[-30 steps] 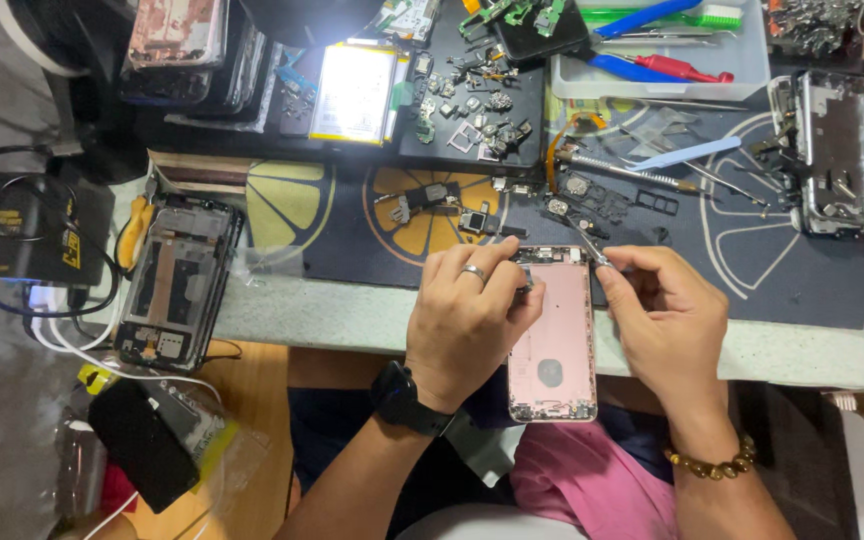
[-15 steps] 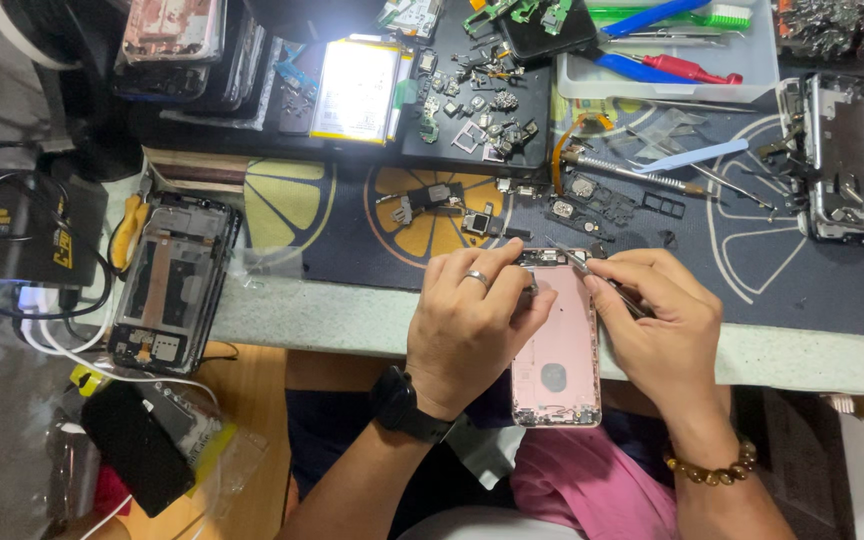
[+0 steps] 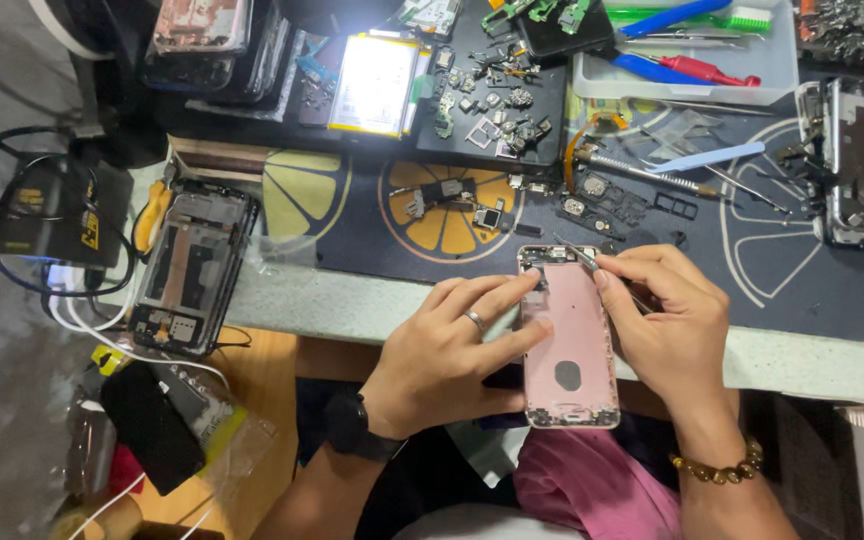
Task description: The person uses a small screwdriver to remove screws from the back of a pink smartphone and then uses tweezers to lift and remove a small internal component. The removed parts are placed on the workbench among other disassembled phone parts.
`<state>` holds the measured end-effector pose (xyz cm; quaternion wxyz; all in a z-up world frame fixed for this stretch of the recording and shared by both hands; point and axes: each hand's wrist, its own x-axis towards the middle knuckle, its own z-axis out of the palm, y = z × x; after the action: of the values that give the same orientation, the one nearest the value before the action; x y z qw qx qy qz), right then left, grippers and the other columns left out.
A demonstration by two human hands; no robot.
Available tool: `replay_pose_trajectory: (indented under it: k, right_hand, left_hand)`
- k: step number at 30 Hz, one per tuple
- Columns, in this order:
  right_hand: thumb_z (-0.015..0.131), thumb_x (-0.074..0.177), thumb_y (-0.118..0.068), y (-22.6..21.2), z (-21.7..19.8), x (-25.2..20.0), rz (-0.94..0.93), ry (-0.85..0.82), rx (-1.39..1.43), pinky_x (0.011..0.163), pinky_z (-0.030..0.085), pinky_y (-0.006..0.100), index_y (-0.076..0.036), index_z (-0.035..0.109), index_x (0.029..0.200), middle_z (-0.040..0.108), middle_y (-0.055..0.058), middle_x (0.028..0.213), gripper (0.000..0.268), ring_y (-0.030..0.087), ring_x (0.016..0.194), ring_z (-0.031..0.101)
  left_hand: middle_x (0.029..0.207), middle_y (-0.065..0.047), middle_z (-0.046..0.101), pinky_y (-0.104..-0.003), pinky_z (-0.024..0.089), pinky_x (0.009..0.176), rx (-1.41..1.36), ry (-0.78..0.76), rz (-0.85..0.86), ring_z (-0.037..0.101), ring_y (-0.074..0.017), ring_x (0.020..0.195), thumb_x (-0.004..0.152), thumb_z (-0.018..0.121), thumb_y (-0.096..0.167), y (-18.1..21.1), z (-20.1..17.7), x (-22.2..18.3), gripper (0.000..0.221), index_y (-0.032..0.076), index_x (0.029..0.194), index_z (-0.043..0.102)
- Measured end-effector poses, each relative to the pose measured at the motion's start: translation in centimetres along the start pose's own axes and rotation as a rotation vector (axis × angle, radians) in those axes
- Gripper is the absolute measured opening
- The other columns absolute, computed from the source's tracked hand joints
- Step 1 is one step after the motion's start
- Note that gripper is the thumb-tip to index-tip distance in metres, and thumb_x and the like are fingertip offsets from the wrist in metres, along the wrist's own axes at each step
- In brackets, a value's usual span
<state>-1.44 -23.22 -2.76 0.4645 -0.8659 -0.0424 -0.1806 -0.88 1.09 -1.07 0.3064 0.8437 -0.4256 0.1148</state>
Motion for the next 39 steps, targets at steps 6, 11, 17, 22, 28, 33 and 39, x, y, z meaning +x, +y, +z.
replay_pose_trajectory:
  k: [6, 11, 17, 22, 28, 33, 39]
  right_hand:
    - [0.074, 0.099, -0.005, 0.1, -0.3, 0.0, 0.019, -0.006, -0.013, 0.074, 0.054, 0.023, -0.001, 0.075, 0.114, 0.074, 0.009, 0.102, 0.016, 0.011, 0.087, 0.07]
    - [0.074, 0.1, -0.007, 0.1, -0.4, 0.0, 0.001, -0.003, -0.04, 0.075, 0.053, 0.023, -0.001, 0.075, 0.116, 0.074, 0.009, 0.102, 0.017, 0.011, 0.087, 0.069]
    - [0.073, 0.1, -0.007, 0.0, -0.3, 0.1, 0.036, -0.006, -0.032, 0.07, 0.05, 0.022, -0.001, 0.075, 0.116, 0.074, 0.008, 0.099, 0.017, 0.009, 0.082, 0.066]
    - [0.074, 0.1, -0.007, 0.0, -0.3, 0.0, 0.038, -0.003, -0.039, 0.07, 0.051, 0.022, -0.001, 0.075, 0.115, 0.074, 0.007, 0.099, 0.016, 0.009, 0.081, 0.067]
    - [0.073, 0.1, -0.007, 0.1, -0.3, 0.0, 0.035, -0.004, -0.028, 0.072, 0.051, 0.022, 0.0, 0.075, 0.115, 0.074, 0.008, 0.1, 0.017, 0.009, 0.083, 0.068]
    - [0.073, 0.1, -0.007, 0.0, -0.3, 0.1, 0.049, -0.005, -0.03, 0.072, 0.052, 0.022, 0.0, 0.075, 0.115, 0.074, 0.008, 0.101, 0.017, 0.009, 0.083, 0.068]
    - [0.073, 0.1, -0.007, -0.1, -0.3, 0.2, 0.021, -0.013, -0.04, 0.073, 0.052, 0.022, 0.0, 0.075, 0.115, 0.074, 0.008, 0.101, 0.017, 0.009, 0.085, 0.069]
  left_hand:
    - [0.147, -0.011, 0.06, -0.043, 0.051, 0.103, -0.085, 0.13, -0.06, 0.065, -0.0312, 0.124, 0.079, 0.082, 0.051, 0.0, 0.9, -0.5, 0.056, 0.022, 0.125, 0.071]
    - [0.148, -0.011, 0.06, -0.041, 0.051, 0.104, -0.086, 0.146, -0.072, 0.066, -0.0305, 0.123, 0.087, 0.075, 0.053, -0.1, 1.3, -0.5, 0.052, 0.02, 0.126, 0.07]
    - [0.15, -0.011, 0.059, -0.04, 0.051, 0.103, -0.148, 0.153, -0.09, 0.067, -0.0297, 0.124, 0.087, 0.075, 0.047, -0.3, 1.0, -0.6, 0.051, 0.016, 0.127, 0.069]
    - [0.149, -0.011, 0.061, -0.04, 0.051, 0.098, -0.173, 0.128, -0.124, 0.068, -0.0277, 0.115, 0.081, 0.078, 0.041, -0.3, 0.9, -0.6, 0.051, 0.016, 0.126, 0.07]
    - [0.149, -0.011, 0.06, -0.04, 0.051, 0.098, -0.145, 0.148, -0.104, 0.067, -0.0296, 0.116, 0.083, 0.077, 0.046, -0.3, 1.0, -0.6, 0.052, 0.017, 0.126, 0.069]
    - [0.148, -0.01, 0.061, -0.04, 0.052, 0.094, -0.118, 0.148, -0.099, 0.067, -0.0287, 0.11, 0.085, 0.076, 0.054, -0.2, 1.3, -0.5, 0.054, 0.018, 0.125, 0.069]
    - [0.145, -0.01, 0.061, -0.039, 0.053, 0.092, -0.072, 0.144, -0.063, 0.067, -0.0272, 0.107, 0.083, 0.081, 0.054, -0.1, 1.2, -0.5, 0.054, 0.019, 0.123, 0.07]
